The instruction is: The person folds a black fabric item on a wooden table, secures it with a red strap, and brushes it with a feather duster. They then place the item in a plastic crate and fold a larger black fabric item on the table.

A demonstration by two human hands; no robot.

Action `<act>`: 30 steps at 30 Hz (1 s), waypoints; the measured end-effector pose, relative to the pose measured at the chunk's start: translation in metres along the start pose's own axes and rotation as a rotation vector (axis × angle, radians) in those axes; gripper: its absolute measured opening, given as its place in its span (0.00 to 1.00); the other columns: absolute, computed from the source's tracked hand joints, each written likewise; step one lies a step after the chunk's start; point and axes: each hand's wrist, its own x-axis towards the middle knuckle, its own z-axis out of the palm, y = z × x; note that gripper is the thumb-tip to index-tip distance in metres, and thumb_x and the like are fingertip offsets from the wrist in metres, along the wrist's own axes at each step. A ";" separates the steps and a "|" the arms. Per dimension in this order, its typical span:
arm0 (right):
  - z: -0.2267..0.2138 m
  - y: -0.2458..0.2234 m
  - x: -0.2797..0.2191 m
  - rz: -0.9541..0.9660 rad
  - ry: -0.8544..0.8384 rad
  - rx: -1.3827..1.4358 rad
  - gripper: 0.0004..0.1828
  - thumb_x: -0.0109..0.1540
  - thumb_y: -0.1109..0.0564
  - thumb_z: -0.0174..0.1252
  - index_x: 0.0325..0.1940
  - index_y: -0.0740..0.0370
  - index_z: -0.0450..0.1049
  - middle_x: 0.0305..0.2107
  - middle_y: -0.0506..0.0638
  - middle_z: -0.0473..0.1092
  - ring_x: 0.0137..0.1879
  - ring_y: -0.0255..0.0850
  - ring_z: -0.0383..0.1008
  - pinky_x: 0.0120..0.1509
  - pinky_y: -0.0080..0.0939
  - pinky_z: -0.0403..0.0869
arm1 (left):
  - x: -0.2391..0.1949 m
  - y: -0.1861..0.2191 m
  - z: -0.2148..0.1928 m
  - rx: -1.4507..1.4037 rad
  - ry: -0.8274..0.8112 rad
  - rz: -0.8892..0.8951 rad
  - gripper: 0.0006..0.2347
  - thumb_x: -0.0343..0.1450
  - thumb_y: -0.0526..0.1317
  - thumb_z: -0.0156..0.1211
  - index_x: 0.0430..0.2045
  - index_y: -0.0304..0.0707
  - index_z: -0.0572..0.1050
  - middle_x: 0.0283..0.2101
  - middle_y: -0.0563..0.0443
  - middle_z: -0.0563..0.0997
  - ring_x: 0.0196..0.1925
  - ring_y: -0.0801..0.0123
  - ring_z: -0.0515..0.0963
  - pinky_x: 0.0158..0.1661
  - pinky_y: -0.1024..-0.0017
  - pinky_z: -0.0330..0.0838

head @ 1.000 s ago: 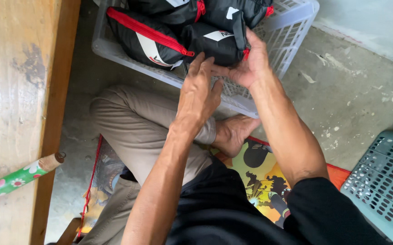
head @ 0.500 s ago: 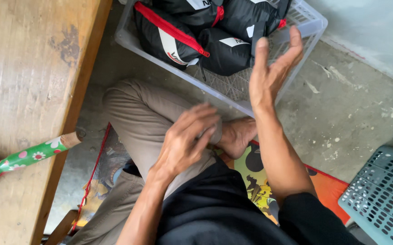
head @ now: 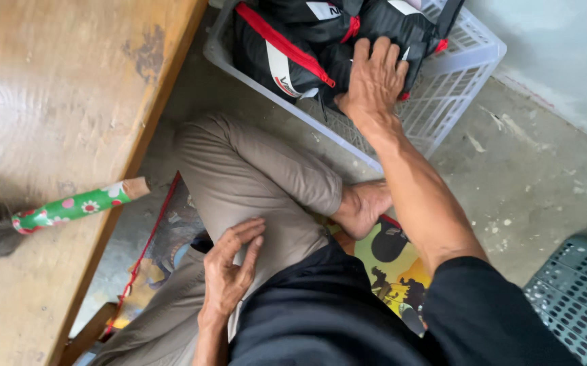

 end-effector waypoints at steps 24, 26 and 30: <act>-0.166 -0.118 -0.052 -0.176 0.546 1.033 0.12 0.69 0.62 0.48 0.55 0.74 0.64 0.43 0.63 0.64 0.50 0.53 0.69 0.56 0.49 0.70 | -0.091 0.010 -0.119 0.901 0.818 -0.037 0.18 0.70 0.38 0.61 0.53 0.31 0.69 0.60 0.34 0.68 0.65 0.40 0.66 0.65 0.52 0.59; -0.201 -0.150 -0.064 -0.562 0.528 0.940 0.21 0.69 0.54 0.47 0.54 0.80 0.65 0.44 0.71 0.64 0.50 0.63 0.65 0.58 0.57 0.65 | -0.091 -0.003 -0.111 1.051 0.811 -0.080 0.22 0.70 0.47 0.62 0.57 0.38 0.67 0.63 0.36 0.64 0.67 0.45 0.63 0.66 0.50 0.51; -0.231 -0.206 -0.074 -0.875 0.318 0.978 0.24 0.66 0.54 0.55 0.61 0.72 0.64 0.49 0.68 0.58 0.56 0.60 0.65 0.63 0.55 0.67 | -0.089 -0.023 -0.112 1.194 0.991 -0.024 0.15 0.73 0.42 0.56 0.53 0.43 0.69 0.58 0.39 0.71 0.62 0.51 0.70 0.63 0.56 0.53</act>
